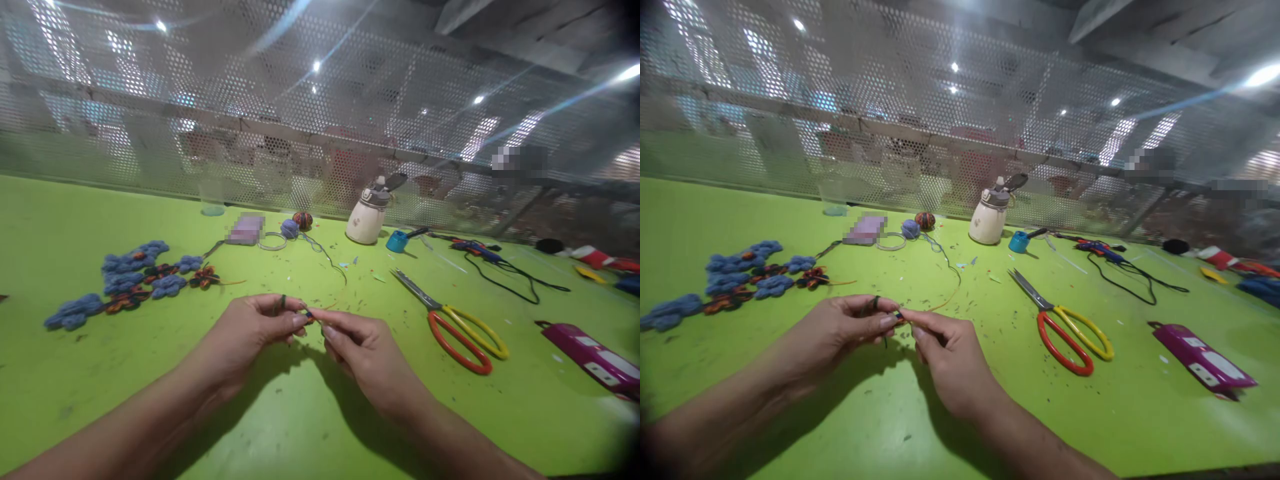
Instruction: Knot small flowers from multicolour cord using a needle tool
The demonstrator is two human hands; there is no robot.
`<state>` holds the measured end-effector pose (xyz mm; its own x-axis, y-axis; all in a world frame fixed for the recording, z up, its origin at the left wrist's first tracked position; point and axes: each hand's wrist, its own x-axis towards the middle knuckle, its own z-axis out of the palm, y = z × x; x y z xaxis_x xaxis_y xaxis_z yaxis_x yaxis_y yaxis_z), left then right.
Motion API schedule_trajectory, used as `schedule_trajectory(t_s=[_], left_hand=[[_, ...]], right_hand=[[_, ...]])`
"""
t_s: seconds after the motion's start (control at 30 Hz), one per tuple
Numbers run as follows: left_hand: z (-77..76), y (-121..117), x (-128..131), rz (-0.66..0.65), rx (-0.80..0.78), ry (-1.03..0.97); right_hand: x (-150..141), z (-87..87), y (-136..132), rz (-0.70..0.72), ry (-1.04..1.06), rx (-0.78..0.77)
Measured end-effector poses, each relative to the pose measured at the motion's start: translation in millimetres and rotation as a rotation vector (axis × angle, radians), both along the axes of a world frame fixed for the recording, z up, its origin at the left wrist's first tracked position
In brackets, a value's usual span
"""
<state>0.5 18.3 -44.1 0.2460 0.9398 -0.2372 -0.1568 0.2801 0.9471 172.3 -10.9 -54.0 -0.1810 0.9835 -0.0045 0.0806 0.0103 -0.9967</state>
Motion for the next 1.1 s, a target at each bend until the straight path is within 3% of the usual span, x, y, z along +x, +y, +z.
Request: schedule_trajectory(t_s=[0.33, 0.47, 0.57, 0.63, 0.7, 0.9, 1.1], left_hand=[[0.0, -3.7, -0.1, 0.045, 0.041, -0.060], [-1.0, -2.6, -0.6, -0.049, 0.061, -0.031], [1.5, -4.7, 1.0, -0.118, 0.274, 0.135], [2.5, -7.8, 3.0, -0.085, 0.479, 0.261], [1.4, -10.0, 5.3, -0.016, 0.542, 0.296], [-2.4, -5.4, 9.3, 0.059, 0.063, -0.145], [10.6, -7.1, 5.7, -0.008, -0.010, -0.269]], right_hand=[[0.6, 7.6, 0.7, 0.040, 0.184, -0.237], [2.7, 7.2, 1.2, 0.065, 0.186, -0.255], [2.7, 6.7, 1.7, 0.082, 0.195, -0.269], [0.9, 5.6, 1.4, 0.071, 0.239, -0.290], [-2.3, 3.6, 0.3, 0.041, 0.322, -0.303], [-11.2, -4.0, -4.2, -0.034, 0.498, -0.232], [-11.0, -6.5, -7.1, -0.012, 0.455, -0.073]])
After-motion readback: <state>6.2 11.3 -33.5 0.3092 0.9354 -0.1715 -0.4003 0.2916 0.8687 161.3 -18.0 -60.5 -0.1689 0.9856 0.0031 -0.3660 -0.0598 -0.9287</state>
